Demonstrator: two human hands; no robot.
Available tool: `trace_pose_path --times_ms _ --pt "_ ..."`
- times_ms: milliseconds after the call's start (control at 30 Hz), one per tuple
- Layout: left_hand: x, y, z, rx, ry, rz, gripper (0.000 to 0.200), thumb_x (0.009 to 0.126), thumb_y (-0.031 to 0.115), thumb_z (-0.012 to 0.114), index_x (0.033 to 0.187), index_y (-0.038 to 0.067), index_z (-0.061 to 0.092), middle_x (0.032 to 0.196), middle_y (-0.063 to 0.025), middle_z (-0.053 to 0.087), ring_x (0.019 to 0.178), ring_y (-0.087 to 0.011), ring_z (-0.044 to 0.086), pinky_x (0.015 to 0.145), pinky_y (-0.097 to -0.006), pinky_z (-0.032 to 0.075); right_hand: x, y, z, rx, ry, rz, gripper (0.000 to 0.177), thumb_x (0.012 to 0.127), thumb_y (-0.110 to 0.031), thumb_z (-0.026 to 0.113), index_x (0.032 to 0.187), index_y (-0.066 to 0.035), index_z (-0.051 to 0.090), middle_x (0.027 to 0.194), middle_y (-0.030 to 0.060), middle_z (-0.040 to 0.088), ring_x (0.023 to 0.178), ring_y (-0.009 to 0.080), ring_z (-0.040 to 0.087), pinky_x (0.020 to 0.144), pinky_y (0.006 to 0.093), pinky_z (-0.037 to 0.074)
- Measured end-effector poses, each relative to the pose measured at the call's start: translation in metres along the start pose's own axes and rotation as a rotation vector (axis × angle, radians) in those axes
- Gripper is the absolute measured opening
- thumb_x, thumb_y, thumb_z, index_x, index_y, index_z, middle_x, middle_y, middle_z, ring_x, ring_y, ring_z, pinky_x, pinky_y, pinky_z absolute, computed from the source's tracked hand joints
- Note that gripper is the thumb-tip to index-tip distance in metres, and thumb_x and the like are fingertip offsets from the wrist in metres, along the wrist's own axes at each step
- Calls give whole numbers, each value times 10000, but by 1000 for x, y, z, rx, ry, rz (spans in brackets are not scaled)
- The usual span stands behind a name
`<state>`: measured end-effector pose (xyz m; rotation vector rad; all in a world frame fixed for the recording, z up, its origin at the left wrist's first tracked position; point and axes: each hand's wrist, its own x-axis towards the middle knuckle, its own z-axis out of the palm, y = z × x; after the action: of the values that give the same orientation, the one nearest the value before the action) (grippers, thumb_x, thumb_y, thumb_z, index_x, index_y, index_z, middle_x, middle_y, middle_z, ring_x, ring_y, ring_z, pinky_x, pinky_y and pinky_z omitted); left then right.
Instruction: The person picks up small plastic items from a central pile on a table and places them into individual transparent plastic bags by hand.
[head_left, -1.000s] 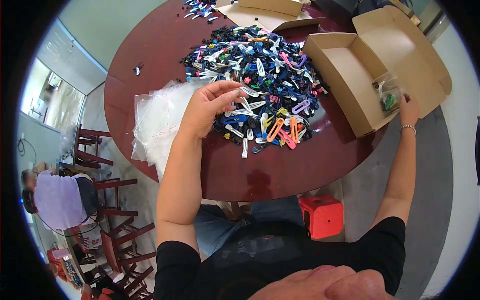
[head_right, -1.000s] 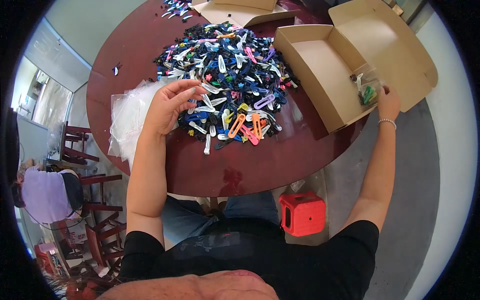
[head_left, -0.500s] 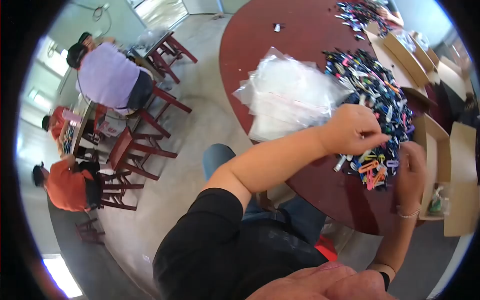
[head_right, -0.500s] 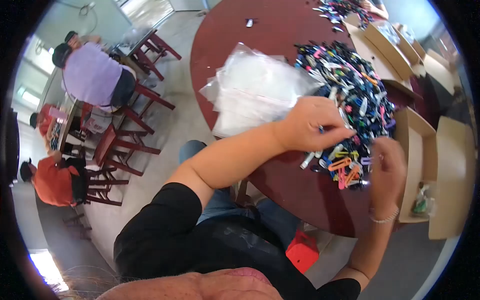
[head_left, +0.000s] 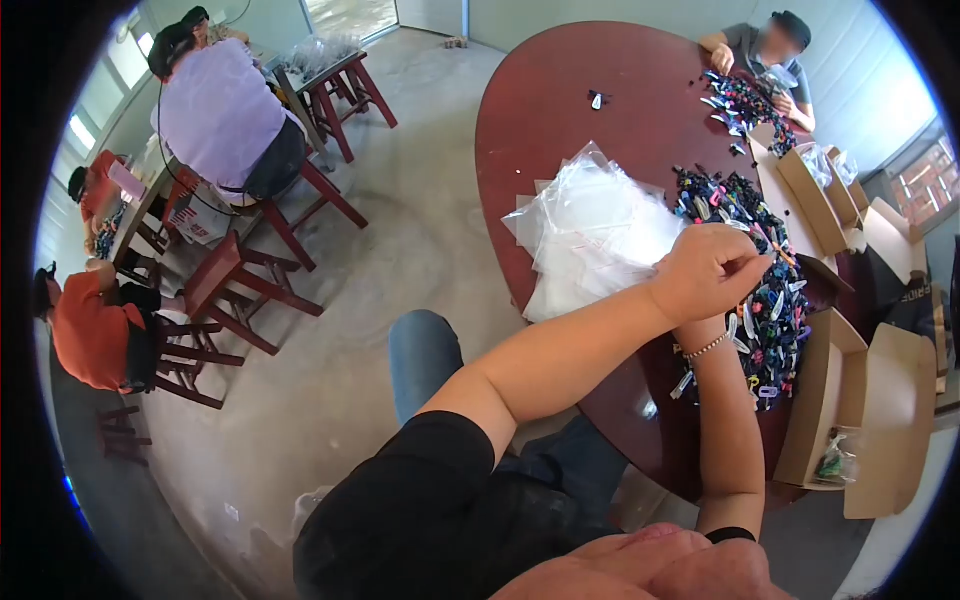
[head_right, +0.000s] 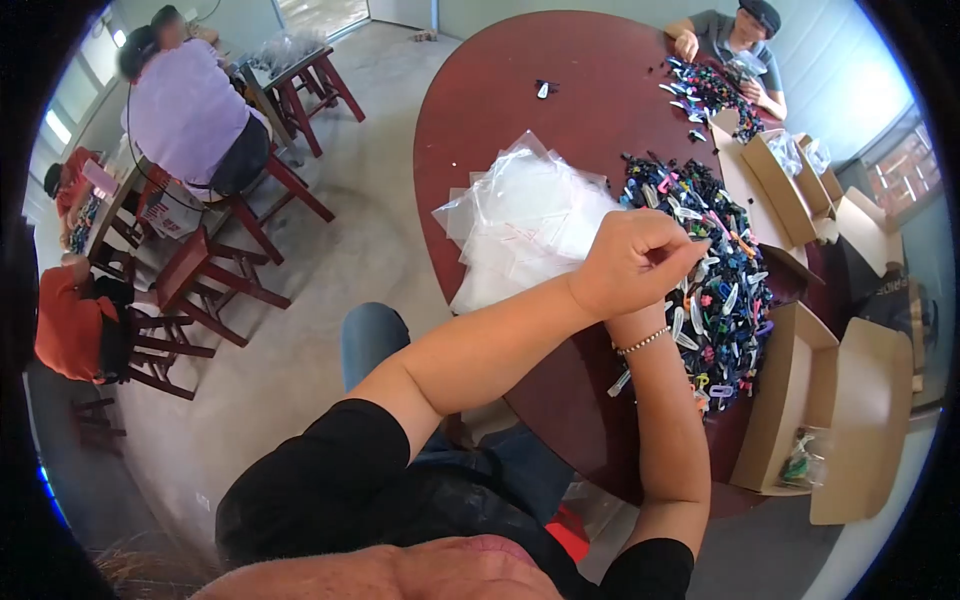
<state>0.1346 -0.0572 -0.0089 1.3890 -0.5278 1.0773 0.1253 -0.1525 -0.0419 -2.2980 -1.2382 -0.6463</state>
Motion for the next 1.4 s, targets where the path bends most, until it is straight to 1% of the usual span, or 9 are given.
trace_pose_path --times_ms 200,333,400,500,600,633,767,1000,1400 --pt "2 4 -3 -117 -16 -209 203 814 90 708 664 3 602 554 -46 553 491 -74 486 460 -248 377 7 14 14 42 109 150 178 858 -83 611 1018 -4 601 961 100 625 934 228 613 785 367 493" --pt "0 1 -4 -79 -40 -235 201 828 96 701 679 -3 611 571 -35 566 507 -64 493 474 -243 392 0 12 -11 203 -95 121 230 833 -48 625 1052 20 600 959 134 642 922 268 628 785 375 493" --pt "0 2 -4 -54 -75 -262 200 833 98 697 684 -5 613 586 -33 575 517 -63 499 482 -241 400 -11 24 -22 237 -152 307 126 824 -35 640 944 6 636 849 91 649 808 234 636 729 348 499" --pt "-2 -3 -4 -31 -63 -218 139 839 106 694 769 0 639 700 -40 613 617 -76 553 560 -241 447 -8 17 -61 371 12 534 73 799 -22 685 810 9 620 750 48 613 674 105 569 655 260 467" --pt "1 -6 -3 57 -71 -174 112 834 106 697 854 11 642 780 -51 626 717 -99 586 658 -253 479 -35 48 -79 663 155 701 51 872 4 629 909 -20 604 852 16 635 764 74 568 702 209 448" --pt "2 -10 -1 48 -71 -203 223 767 177 745 909 37 645 879 -86 661 769 -214 619 689 -321 488 -40 51 -84 747 244 678 72 878 18 615 938 -19 598 877 21 639 794 77 581 729 206 457" --pt "-6 -12 6 -43 -325 -434 453 715 271 818 1060 23 660 932 -48 686 872 -132 632 758 -285 494 -56 59 -102 930 393 695 127 872 43 618 979 -24 598 923 19 643 846 76 592 784 190 456" --pt "-8 0 6 -203 -710 -780 268 799 160 752 1001 -4 688 828 -46 698 730 -78 629 645 -234 494 -59 61 -114 891 420 678 144 838 20 682 948 -40 611 849 -26 605 771 37 543 722 168 429" --pt "-7 -12 4 -271 -638 -780 180 896 147 633 896 -5 728 799 -54 709 715 -94 636 687 -250 506 -61 67 -97 979 508 749 33 899 -61 648 905 -56 615 803 -40 585 713 37 514 665 174 410"
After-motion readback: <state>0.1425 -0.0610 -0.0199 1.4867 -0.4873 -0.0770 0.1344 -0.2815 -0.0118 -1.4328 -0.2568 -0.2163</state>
